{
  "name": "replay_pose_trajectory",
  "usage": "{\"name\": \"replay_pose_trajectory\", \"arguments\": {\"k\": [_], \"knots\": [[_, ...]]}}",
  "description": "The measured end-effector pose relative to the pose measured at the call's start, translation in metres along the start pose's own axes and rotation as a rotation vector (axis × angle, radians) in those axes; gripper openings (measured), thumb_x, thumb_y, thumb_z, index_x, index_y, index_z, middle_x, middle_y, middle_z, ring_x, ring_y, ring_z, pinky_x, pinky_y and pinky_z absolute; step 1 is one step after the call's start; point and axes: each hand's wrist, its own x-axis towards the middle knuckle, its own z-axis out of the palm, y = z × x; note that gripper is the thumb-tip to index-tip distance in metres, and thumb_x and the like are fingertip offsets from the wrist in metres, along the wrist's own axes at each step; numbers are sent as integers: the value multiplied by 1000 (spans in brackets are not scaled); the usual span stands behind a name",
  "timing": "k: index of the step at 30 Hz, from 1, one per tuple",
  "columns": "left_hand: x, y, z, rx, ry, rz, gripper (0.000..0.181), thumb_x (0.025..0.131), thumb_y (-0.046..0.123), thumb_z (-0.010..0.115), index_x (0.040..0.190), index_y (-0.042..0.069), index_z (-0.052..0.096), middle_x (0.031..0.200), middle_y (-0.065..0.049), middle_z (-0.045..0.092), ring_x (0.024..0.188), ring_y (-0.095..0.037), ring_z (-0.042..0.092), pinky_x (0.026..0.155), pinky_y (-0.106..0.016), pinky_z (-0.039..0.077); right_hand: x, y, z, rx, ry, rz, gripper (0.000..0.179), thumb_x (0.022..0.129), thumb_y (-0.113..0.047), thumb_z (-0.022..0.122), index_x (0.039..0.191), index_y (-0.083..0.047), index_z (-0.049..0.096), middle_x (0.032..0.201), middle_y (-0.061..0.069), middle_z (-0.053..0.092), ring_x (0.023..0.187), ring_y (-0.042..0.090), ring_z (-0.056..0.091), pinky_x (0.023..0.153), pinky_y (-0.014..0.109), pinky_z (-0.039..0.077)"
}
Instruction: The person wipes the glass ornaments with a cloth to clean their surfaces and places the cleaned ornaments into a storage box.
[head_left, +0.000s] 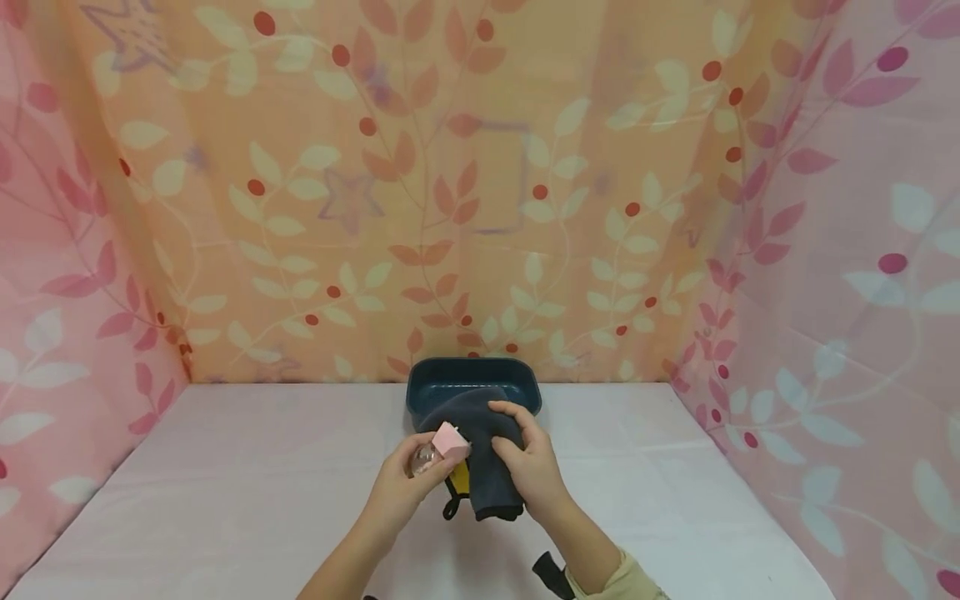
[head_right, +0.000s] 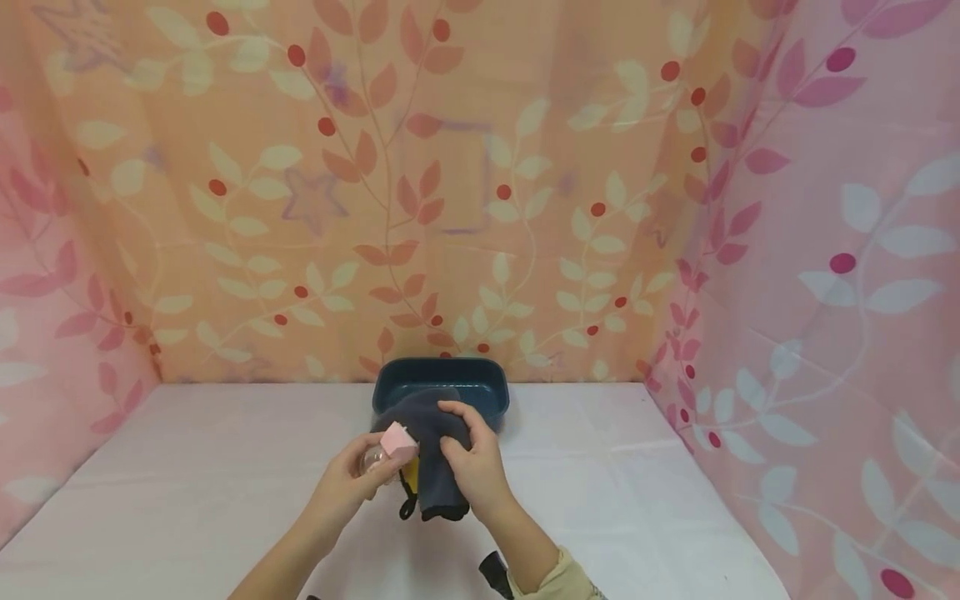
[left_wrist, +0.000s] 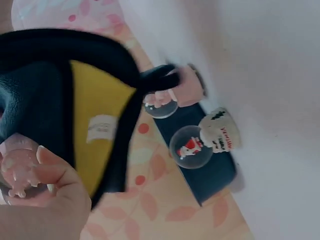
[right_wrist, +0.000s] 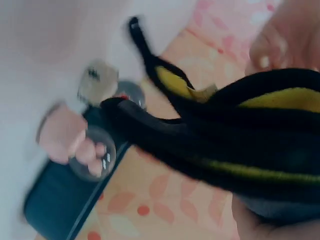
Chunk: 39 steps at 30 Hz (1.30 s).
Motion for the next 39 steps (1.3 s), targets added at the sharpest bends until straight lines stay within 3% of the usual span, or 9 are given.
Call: {"name": "replay_pose_trajectory", "arguments": {"k": [4,6,14,17,22,26,28,32,39], "knots": [[3,2,3,-10,16,-28,57,86,39,74,123,1,53,97,-11,61,76,-22,58,61,-31,47,-5,4,3,6,-32,18,40,92,3,49,132,-2,50,132,22,48,105,30,59,85,35,52],[4,3,3,-13,14,-37,57,86,39,73,122,0,53,92,-11,61,70,-22,59,59,-30,47,-5,5,2,41,-14,36,41,92,3,49,132,-2,50,133,21,47,105,30,59,84,34,52],[5,11,-1,-98,-15,-74,47,94,30,64,122,-3,45,96,-14,56,58,-16,49,58,-26,44,3,3,-3,162,61,65,43,93,1,46,136,-4,46,136,21,43,103,28,59,81,33,54],[5,15,-2,-60,-46,-74,47,93,31,66,122,-1,45,97,-15,56,59,-18,50,57,-26,44,2,6,1,153,29,90,44,94,0,46,138,-4,44,136,23,43,103,27,61,82,35,54],[6,18,-5,22,-125,-70,64,82,16,77,131,1,38,129,-22,48,82,-24,56,63,-30,49,0,9,3,170,61,140,46,96,-3,46,141,-5,41,138,23,42,103,24,61,81,33,54],[8,19,-8,46,-163,-2,62,83,11,76,131,3,38,119,-20,52,75,-24,59,62,-31,50,-1,9,1,186,93,168,47,95,-4,46,142,-4,41,139,22,41,102,22,60,80,31,54],[10,20,-9,67,-148,51,56,86,16,75,129,4,42,106,-15,56,69,-23,57,62,-31,49,-1,8,1,195,94,188,47,95,-4,46,142,-4,41,138,23,42,103,22,61,80,31,54],[13,22,-8,138,-77,137,47,88,23,73,126,6,51,99,-10,55,78,-21,56,71,-33,54,-3,5,-1,206,88,208,47,96,-6,46,142,-3,40,137,23,43,105,22,61,83,32,53],[28,28,-13,168,35,140,44,88,23,73,124,3,57,112,-11,62,97,-25,57,83,-36,52,-3,-3,-17,249,159,177,48,95,-3,47,142,-3,39,143,21,39,114,24,56,85,31,52]]}}
